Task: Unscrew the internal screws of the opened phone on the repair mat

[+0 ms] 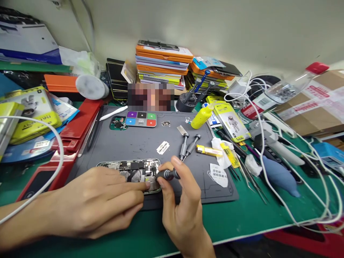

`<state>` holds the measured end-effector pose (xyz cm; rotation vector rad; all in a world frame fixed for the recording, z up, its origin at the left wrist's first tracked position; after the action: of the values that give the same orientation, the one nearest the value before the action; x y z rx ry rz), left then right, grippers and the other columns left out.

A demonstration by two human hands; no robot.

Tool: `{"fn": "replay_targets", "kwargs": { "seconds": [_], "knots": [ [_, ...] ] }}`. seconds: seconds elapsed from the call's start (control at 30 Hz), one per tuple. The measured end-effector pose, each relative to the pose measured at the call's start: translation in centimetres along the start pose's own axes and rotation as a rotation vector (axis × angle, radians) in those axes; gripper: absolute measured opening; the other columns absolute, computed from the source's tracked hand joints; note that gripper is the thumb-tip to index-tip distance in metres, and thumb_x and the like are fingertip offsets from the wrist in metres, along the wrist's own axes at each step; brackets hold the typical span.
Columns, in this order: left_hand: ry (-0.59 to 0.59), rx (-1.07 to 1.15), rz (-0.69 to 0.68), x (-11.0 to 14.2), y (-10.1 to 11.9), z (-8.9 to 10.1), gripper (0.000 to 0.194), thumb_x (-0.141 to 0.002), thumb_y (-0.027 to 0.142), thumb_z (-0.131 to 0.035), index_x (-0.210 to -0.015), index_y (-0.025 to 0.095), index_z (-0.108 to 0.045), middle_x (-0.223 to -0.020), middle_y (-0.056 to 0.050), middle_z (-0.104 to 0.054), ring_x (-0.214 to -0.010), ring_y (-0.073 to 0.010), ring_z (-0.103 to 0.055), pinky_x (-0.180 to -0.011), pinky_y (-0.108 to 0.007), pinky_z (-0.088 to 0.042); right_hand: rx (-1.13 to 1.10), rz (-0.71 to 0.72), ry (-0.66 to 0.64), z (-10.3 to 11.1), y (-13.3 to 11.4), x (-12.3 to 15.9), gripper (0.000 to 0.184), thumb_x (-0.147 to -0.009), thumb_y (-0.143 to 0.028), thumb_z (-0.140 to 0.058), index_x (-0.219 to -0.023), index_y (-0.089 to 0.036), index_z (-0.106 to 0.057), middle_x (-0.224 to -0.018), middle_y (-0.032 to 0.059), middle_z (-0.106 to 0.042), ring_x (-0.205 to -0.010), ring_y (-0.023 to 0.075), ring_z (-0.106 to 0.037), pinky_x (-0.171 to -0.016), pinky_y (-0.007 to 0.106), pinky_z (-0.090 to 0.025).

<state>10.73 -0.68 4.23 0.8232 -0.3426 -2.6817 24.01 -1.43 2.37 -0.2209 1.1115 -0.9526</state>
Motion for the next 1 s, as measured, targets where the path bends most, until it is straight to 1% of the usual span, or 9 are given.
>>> {"fn": "replay_targets", "kwargs": {
  "seconds": [0.13,0.23,0.4,0.47,0.57,0.67,0.77,0.9,1.0],
  "knots": [
    [-0.005,0.006,-0.002,0.0,0.1,0.1,0.032,-0.106,0.012,-0.054,-0.080,0.014,-0.073,-0.069,-0.001,-0.068,-0.050,-0.0170,-0.052,-0.043,-0.040,-0.032,0.011,-0.003,-0.010,0.1,0.1,0.1,0.081,-0.096,0.008,-0.063,-0.165,-0.026,-0.037,-0.119,0.0070,-0.069,-0.112,0.0137,-0.075,-0.101,0.029,-0.065],
    [-0.015,0.002,-0.010,0.0,0.1,0.0,0.032,-0.105,0.011,-0.054,-0.079,0.014,-0.073,-0.068,-0.001,-0.067,-0.050,-0.0173,-0.051,-0.043,-0.040,-0.033,0.016,0.003,-0.019,0.1,0.0,-0.1,0.082,-0.096,0.009,-0.062,-0.166,-0.026,-0.035,-0.119,0.0060,-0.069,-0.110,0.0134,-0.074,-0.098,0.029,-0.065],
    [-0.005,0.011,-0.010,0.0,-0.2,0.0,0.031,-0.105,0.011,-0.054,-0.081,0.013,-0.074,-0.068,-0.001,-0.067,-0.051,-0.0173,-0.051,-0.043,-0.040,-0.033,0.136,0.101,-0.062,-0.4,-1.3,-1.0,0.071,-0.094,0.005,-0.070,-0.155,-0.025,-0.050,-0.116,0.0030,-0.070,-0.106,0.0145,-0.070,-0.092,0.032,-0.062],
    [-0.014,0.009,-0.008,0.0,-0.2,-0.1,0.031,-0.106,0.011,-0.054,-0.083,0.012,-0.075,-0.068,0.000,-0.067,-0.051,-0.0174,-0.051,-0.044,-0.040,-0.033,0.159,0.116,-0.068,-0.4,-1.6,-1.2,0.070,-0.092,0.005,-0.073,-0.153,-0.023,-0.052,-0.114,0.0019,-0.070,-0.104,0.0141,-0.069,-0.091,0.032,-0.060],
    [-0.019,0.024,-0.005,0.0,-0.3,-0.1,0.033,-0.107,0.011,-0.052,-0.081,0.013,-0.072,-0.069,0.000,-0.067,-0.053,-0.0170,-0.053,-0.045,-0.040,-0.034,0.080,0.110,-0.099,-0.6,-1.6,-1.1,0.075,-0.094,0.010,-0.060,-0.161,-0.021,-0.045,-0.129,0.0060,-0.069,-0.116,0.0169,-0.068,-0.099,0.036,-0.059],
    [-0.035,0.053,0.013,-0.1,-0.5,-0.2,0.033,-0.108,0.012,-0.050,-0.084,0.014,-0.071,-0.074,-0.001,-0.070,-0.056,-0.0171,-0.056,-0.047,-0.039,-0.037,0.001,0.110,-0.103,-0.6,-1.3,-0.6,0.079,-0.093,0.007,-0.050,-0.167,-0.020,-0.038,-0.147,0.0105,-0.062,-0.131,0.0220,-0.065,-0.105,0.044,-0.059],
    [-0.044,0.075,0.023,-0.1,-0.6,-0.3,0.032,-0.109,0.012,-0.049,-0.087,0.013,-0.071,-0.079,-0.002,-0.072,-0.060,-0.0177,-0.058,-0.050,-0.039,-0.039,0.050,0.122,-0.058,-0.2,-1.2,-0.2,0.084,-0.090,0.008,-0.058,-0.167,-0.021,-0.040,-0.146,0.0095,-0.064,-0.129,0.0219,-0.066,-0.103,0.043,-0.060],
    [-0.001,0.033,0.040,0.0,-0.8,0.1,0.029,-0.111,0.014,-0.052,-0.090,0.013,-0.072,-0.083,-0.002,-0.076,-0.061,-0.0178,-0.058,-0.053,-0.038,-0.038,0.023,0.154,0.016,0.4,-1.4,0.1,0.082,-0.090,0.012,-0.051,-0.166,-0.018,-0.042,-0.148,0.0123,-0.065,-0.127,0.0237,-0.069,-0.103,0.047,-0.061],
    [0.055,-0.041,0.080,0.2,-1.4,0.7,0.027,-0.114,0.018,-0.054,-0.097,0.014,-0.075,-0.084,-0.001,-0.077,-0.064,-0.0192,-0.058,-0.056,-0.038,-0.037,0.081,0.138,-0.009,0.1,-1.3,0.0,0.082,-0.092,0.005,-0.064,-0.166,-0.021,-0.042,-0.140,0.0117,-0.069,-0.120,0.0235,-0.073,-0.100,0.047,-0.065]
  ]
}}
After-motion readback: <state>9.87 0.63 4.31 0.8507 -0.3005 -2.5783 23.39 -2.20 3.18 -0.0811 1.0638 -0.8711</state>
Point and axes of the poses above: each hand's wrist, its own x-axis away from the middle knuckle, its own z-axis out of the back of the hand, y = z × x, the point moved 10 cm from there along -x, towards the middle knuckle
